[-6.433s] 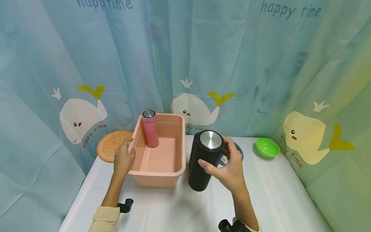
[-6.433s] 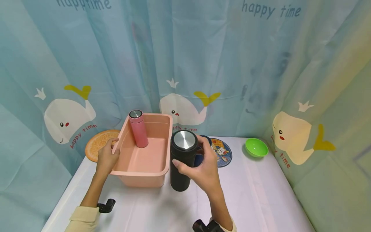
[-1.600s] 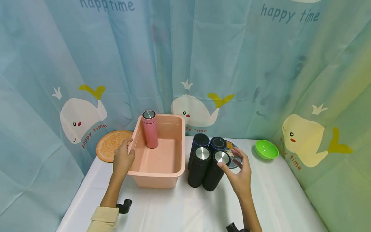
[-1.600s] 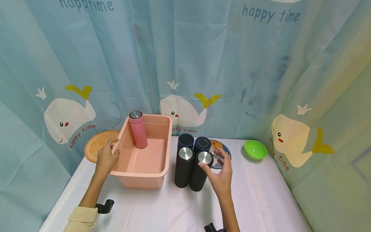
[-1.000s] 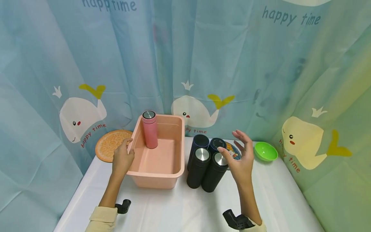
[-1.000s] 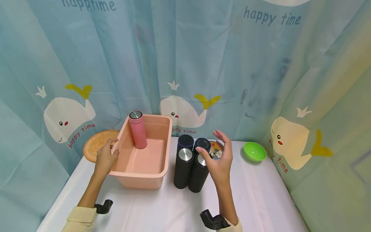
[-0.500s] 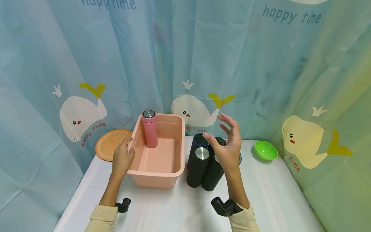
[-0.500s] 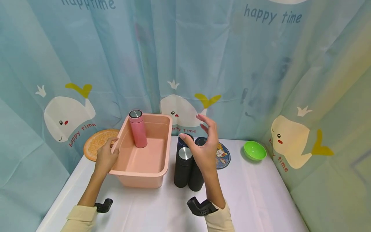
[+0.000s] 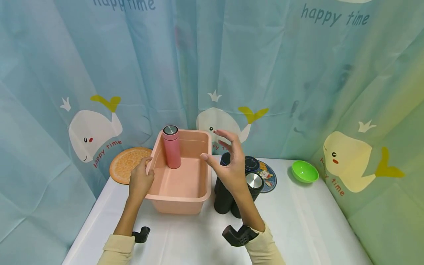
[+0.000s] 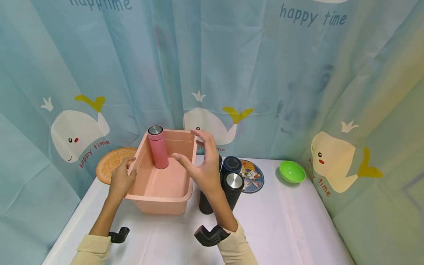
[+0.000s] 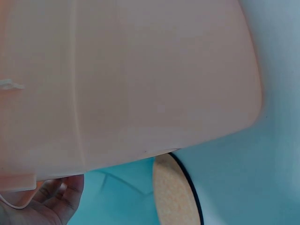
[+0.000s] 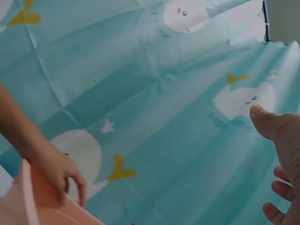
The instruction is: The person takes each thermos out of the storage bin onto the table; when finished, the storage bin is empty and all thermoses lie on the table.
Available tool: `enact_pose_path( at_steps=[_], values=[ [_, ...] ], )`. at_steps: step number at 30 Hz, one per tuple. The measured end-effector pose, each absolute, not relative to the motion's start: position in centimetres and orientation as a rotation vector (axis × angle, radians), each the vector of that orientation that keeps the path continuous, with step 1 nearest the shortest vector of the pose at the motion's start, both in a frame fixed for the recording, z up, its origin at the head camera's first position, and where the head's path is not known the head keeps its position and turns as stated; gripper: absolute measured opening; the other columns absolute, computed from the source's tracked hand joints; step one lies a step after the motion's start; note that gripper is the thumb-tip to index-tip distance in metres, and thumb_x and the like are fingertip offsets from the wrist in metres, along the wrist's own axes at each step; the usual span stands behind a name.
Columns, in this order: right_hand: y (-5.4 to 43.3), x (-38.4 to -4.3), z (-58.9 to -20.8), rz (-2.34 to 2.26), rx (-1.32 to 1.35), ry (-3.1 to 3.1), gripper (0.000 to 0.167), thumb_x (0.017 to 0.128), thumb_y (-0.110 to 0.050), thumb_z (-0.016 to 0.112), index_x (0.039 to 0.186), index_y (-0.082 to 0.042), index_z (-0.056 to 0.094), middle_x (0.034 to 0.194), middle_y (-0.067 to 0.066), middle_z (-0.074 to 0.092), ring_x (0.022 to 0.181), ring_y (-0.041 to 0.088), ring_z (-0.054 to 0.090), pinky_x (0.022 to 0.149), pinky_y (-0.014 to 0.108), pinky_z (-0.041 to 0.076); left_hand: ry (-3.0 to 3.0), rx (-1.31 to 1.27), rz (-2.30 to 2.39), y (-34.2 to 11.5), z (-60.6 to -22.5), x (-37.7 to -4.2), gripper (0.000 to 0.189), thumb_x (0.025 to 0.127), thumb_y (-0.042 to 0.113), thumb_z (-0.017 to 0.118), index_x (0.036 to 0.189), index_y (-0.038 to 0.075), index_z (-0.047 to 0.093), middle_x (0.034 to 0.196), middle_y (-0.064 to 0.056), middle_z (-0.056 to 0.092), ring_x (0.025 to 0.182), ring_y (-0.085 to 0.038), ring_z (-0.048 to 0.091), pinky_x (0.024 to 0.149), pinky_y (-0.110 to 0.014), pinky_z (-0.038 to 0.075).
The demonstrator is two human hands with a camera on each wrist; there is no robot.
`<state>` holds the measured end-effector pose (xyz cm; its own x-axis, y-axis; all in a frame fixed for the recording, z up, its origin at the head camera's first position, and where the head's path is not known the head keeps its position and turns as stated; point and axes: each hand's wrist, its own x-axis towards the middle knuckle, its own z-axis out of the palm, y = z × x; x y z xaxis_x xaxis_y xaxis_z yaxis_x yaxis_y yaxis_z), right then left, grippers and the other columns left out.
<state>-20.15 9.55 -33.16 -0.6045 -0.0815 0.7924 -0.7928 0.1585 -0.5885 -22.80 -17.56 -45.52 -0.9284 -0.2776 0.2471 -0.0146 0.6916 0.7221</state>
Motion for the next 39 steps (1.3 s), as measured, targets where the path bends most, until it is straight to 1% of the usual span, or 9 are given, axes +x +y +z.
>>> enact_pose_path(
  at_steps=[2,5,7,9,16,21,25,30,39],
  values=[
    [8.8,-20.3,-33.5,1.493,0.837,-1.856,0.069,0.083,-0.038,0.076,0.135,-0.002,0.048,0.132,0.016,0.054,0.128,0.023,0.050,0.103,0.044,0.046,-2.564,0.229,-1.088,-17.6,-45.5,-22.8,0.041,0.090,0.005,0.057,0.131,0.008,0.055,0.121,-0.030,0.063,0.108,-0.047,0.062,0.078,-0.059,0.051],
    [7.8,-20.5,-34.2,1.521,0.836,-1.892,0.065,0.081,-0.022,0.080,0.135,-0.002,0.049,0.133,0.012,0.054,0.127,0.023,0.051,0.102,0.046,0.046,-2.557,0.231,-1.091,-17.5,-45.5,-22.7,0.041,0.090,0.005,0.057,0.131,0.008,0.056,0.120,-0.031,0.063,0.110,-0.047,0.062,0.079,-0.060,0.051],
    [7.2,-20.8,-34.6,1.548,0.831,-1.916,0.065,0.079,-0.012,0.081,0.135,-0.002,0.049,0.133,0.011,0.054,0.127,0.024,0.051,0.102,0.048,0.046,-2.554,0.232,-1.091,-17.5,-45.5,-22.8,0.041,0.089,0.005,0.057,0.131,0.008,0.056,0.120,-0.031,0.063,0.109,-0.047,0.062,0.079,-0.060,0.051],
    [6.7,-21.0,-35.1,1.576,0.818,-1.945,0.065,0.078,-0.007,0.080,0.135,-0.003,0.049,0.133,0.013,0.054,0.126,0.025,0.051,0.101,0.048,0.046,-2.551,0.233,-1.094,-17.5,-45.6,-22.8,0.041,0.089,0.005,0.058,0.131,0.008,0.056,0.119,-0.030,0.064,0.108,-0.047,0.063,0.078,-0.060,0.051],
    [5.3,-21.5,-36.3,1.656,0.769,-2.058,0.066,0.078,-0.009,0.080,0.135,-0.006,0.047,0.134,0.017,0.053,0.127,0.026,0.052,0.103,0.042,0.046,-2.539,0.216,-1.083,-17.6,-45.5,-22.8,0.041,0.090,0.005,0.058,0.131,0.007,0.056,0.119,-0.030,0.064,0.108,-0.046,0.063,0.080,-0.060,0.051],
    [4.4,-22.3,-37.0,1.749,0.720,-2.103,0.064,0.079,-0.011,0.080,0.135,-0.006,0.048,0.133,0.014,0.054,0.126,0.031,0.052,0.103,0.047,0.045,-2.537,0.220,-1.089,-17.5,-45.4,-22.9,0.041,0.089,0.004,0.058,0.130,0.007,0.056,0.117,-0.030,0.064,0.107,-0.046,0.063,0.080,-0.059,0.050],
    [3.6,-23.2,-37.7,1.824,0.665,-2.118,0.062,0.081,-0.013,0.079,0.135,-0.006,0.049,0.133,0.011,0.055,0.126,0.029,0.052,0.102,0.047,0.046,-2.549,0.221,-1.100,-17.5,-45.4,-22.9,0.041,0.090,0.004,0.057,0.131,0.007,0.056,0.119,-0.031,0.063,0.109,-0.046,0.062,0.082,-0.060,0.050],
    [2.5,-24.5,-38.7,1.859,0.625,-2.138,0.061,0.083,-0.013,0.076,0.136,-0.002,0.047,0.133,0.013,0.053,0.125,0.026,0.051,0.102,0.046,0.046,-2.556,0.225,-1.103,-17.5,-45.4,-22.9,0.041,0.090,0.004,0.057,0.131,0.007,0.055,0.120,-0.031,0.063,0.110,-0.046,0.062,0.083,-0.060,0.050],
    [1.0,-26.3,-39.7,1.835,0.561,-2.203,0.063,0.082,-0.018,0.077,0.135,0.000,0.048,0.132,0.017,0.054,0.124,0.030,0.054,0.099,0.048,0.048,-2.552,0.244,-1.113,-17.5,-45.3,-23.0,0.043,0.089,0.003,0.058,0.132,0.008,0.056,0.118,-0.030,0.064,0.108,-0.045,0.063,0.082,-0.059,0.050]
  ],
)
